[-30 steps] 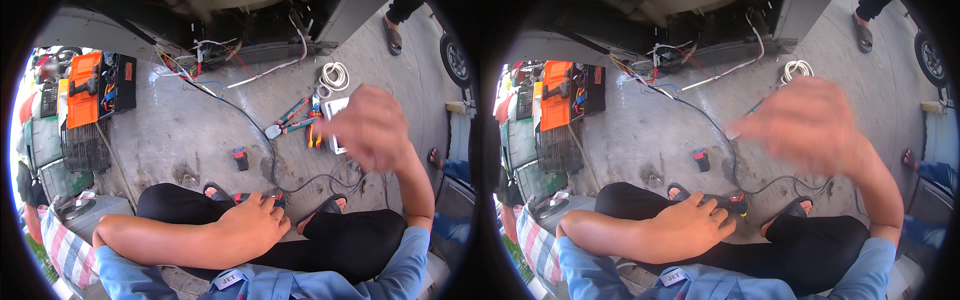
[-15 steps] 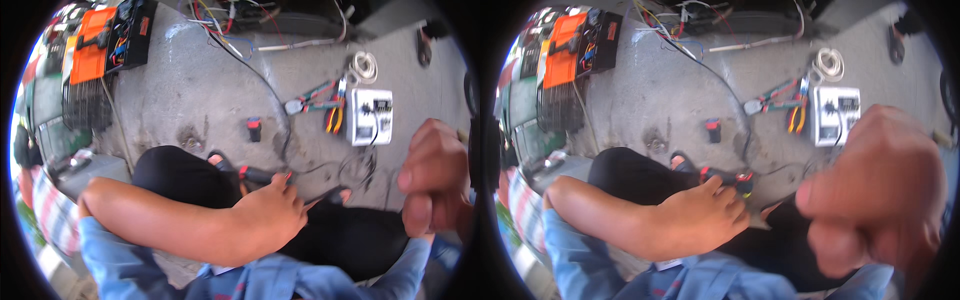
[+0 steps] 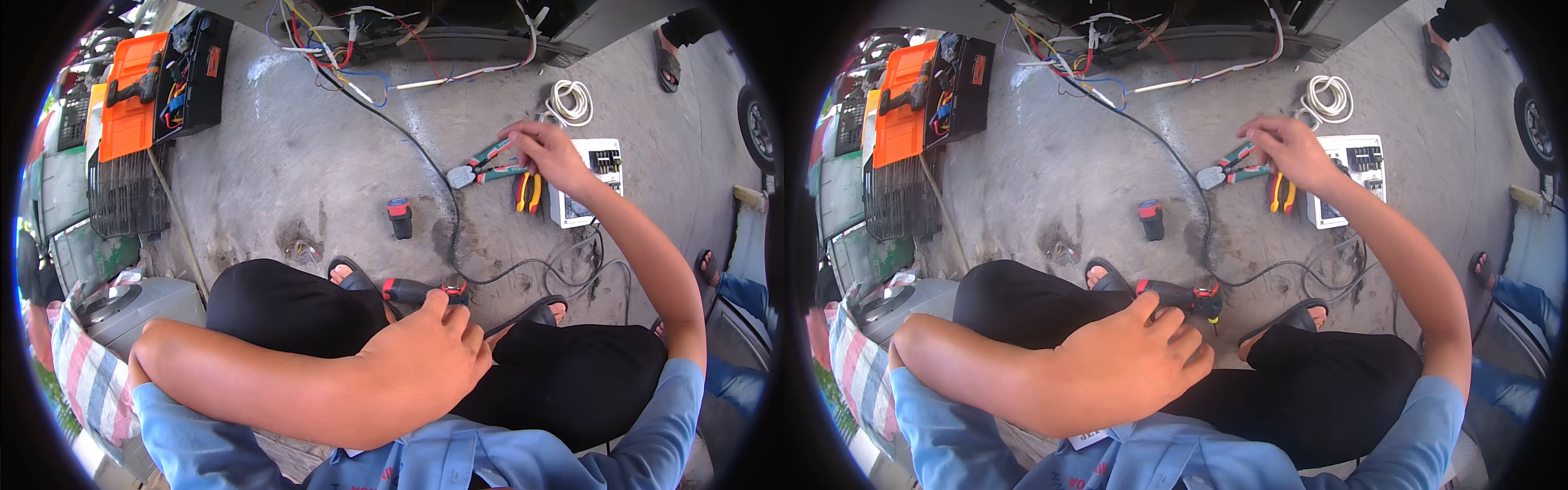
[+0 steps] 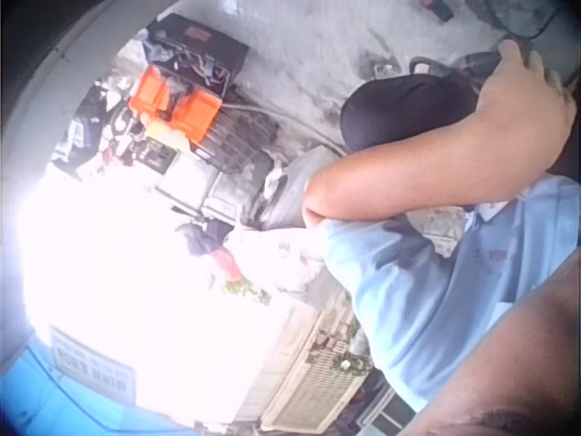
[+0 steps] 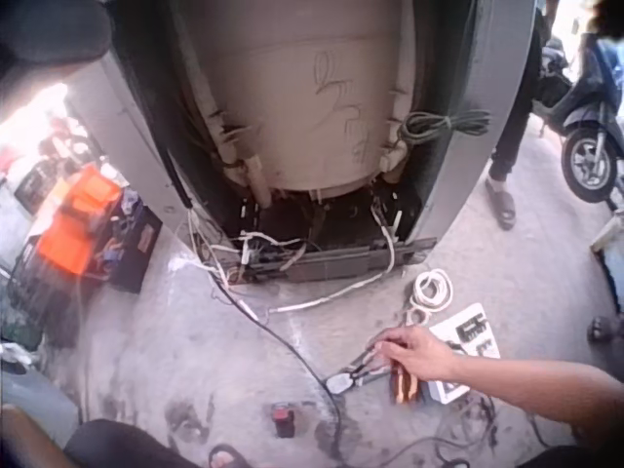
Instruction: The person sits on the floor and repairs a vehicle's wiring harness. They strip wire ends, twist them together, and wrap the connections with white tape. They then tuck the repaired wires into the vehicle's undercarriage.
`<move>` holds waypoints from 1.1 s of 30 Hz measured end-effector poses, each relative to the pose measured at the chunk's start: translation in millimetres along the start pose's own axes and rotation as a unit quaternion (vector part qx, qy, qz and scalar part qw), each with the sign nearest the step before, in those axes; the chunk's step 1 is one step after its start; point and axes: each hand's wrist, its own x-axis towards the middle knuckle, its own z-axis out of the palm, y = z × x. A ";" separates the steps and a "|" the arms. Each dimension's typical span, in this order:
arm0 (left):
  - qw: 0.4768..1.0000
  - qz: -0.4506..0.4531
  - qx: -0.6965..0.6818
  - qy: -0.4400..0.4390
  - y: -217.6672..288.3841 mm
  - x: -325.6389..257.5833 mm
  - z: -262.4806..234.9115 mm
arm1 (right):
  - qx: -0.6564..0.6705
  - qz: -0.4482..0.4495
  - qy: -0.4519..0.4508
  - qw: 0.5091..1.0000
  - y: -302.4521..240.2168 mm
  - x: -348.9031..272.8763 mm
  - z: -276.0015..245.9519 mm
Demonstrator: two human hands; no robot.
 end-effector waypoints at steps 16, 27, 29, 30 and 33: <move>1.000 -0.011 -0.010 -0.015 1.2 -1.0 -3.2 | -0.210 -0.083 -0.173 0.959 62.0 -9.4 76.4; 0.999 0.006 -0.021 -0.025 -5.7 -8.0 -4.1 | -0.092 -0.070 0.093 0.989 -21.9 147.9 11.8; 1.000 0.017 -0.024 -0.007 -6.5 -8.6 -5.3 | -0.075 -0.071 0.053 0.993 -27.5 154.0 12.4; 0.999 0.017 -0.028 -0.005 -6.6 -8.7 -4.2 | -0.078 -0.087 0.028 0.993 -27.7 156.2 16.3; 0.999 0.008 -0.032 -0.009 -4.2 -14.2 2.8 | -0.050 -0.128 -0.037 0.990 -44.6 143.3 16.9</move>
